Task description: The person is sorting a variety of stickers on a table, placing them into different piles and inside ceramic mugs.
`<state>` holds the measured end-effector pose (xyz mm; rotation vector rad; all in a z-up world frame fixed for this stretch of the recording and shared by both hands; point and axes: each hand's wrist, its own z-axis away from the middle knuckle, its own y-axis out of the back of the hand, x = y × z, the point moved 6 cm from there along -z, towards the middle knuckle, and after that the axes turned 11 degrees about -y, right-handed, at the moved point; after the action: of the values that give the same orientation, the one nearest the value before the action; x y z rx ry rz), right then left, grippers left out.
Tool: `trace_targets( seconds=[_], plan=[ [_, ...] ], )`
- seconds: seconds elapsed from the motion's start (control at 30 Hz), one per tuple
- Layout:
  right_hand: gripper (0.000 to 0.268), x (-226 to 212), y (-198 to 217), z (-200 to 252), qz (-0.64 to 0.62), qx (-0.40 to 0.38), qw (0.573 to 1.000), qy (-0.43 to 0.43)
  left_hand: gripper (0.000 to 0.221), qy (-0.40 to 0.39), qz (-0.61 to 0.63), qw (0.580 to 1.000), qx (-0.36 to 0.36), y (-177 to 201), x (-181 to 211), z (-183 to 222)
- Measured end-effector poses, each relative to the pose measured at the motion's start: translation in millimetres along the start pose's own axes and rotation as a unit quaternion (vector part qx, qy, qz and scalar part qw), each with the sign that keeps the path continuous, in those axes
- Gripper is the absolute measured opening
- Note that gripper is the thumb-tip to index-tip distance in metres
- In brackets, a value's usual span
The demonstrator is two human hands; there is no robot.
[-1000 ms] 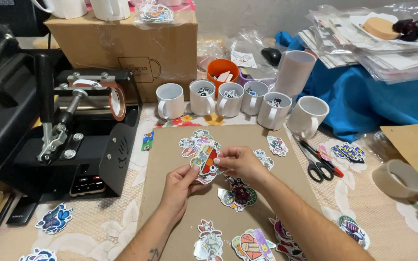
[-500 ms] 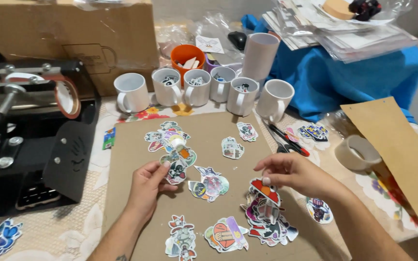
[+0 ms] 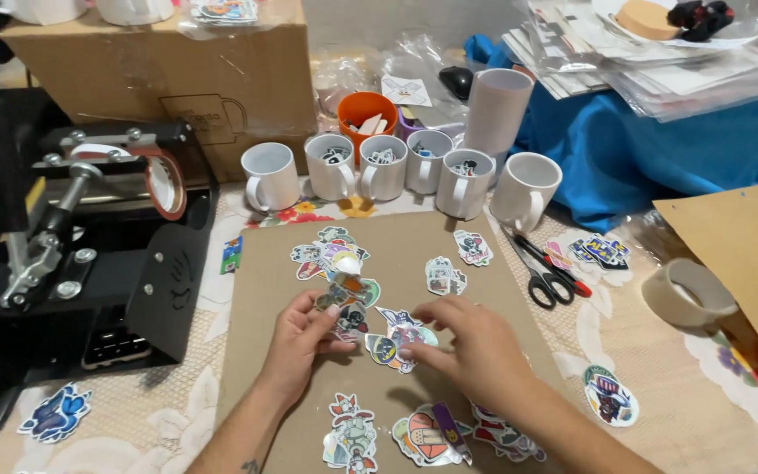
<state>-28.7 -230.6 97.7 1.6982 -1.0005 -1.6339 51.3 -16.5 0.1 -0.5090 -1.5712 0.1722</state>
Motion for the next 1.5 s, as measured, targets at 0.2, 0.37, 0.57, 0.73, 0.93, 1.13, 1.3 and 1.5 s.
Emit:
trace_targets(
  seconds=[0.2,0.37,0.57,0.73,0.93,1.13,1.3,1.5],
  plan=[
    [0.012,-27.2,-61.5,-51.2,-0.147,-0.052,0.982,-0.106,0.016,0.018,0.025,0.999,0.021,-3.2,4.9,3.2],
    [0.006,-32.0,-62.1,-53.8,-0.149,-0.068,0.982,-0.090,0.020,-0.012,0.044,0.995,0.090,8.3,21.4,-2.4],
    [0.020,9.4,-40.5,-45.9,-0.186,-0.078,0.975,-0.088,0.024,0.006,0.007,0.993,0.116,7.9,20.3,-1.1],
    [0.022,72.0,7.8,-74.9,-0.253,-0.031,0.934,-0.252,0.030,0.009,-0.018,0.994,0.106,9.1,17.5,-2.5],
    [0.030,110.1,34.1,-119.3,-0.092,0.080,0.953,-0.276,0.021,0.012,-0.044,0.994,0.100,7.3,18.7,-0.7],
    [0.041,30.5,16.0,-109.1,0.103,0.153,0.979,-0.083,0.012,0.003,-0.046,0.994,0.099,13.0,7.7,-6.3],
    [0.047,-25.0,-54.4,-85.5,-0.171,-0.171,0.970,-0.009,0.034,-0.039,-0.025,0.996,0.080,13.4,6.2,-9.0],
    [0.007,-10.9,-93.2,-79.3,-0.293,-0.194,0.933,-0.072,0.043,-0.049,-0.032,0.997,0.053,10.3,2.9,-10.7]
  ],
)
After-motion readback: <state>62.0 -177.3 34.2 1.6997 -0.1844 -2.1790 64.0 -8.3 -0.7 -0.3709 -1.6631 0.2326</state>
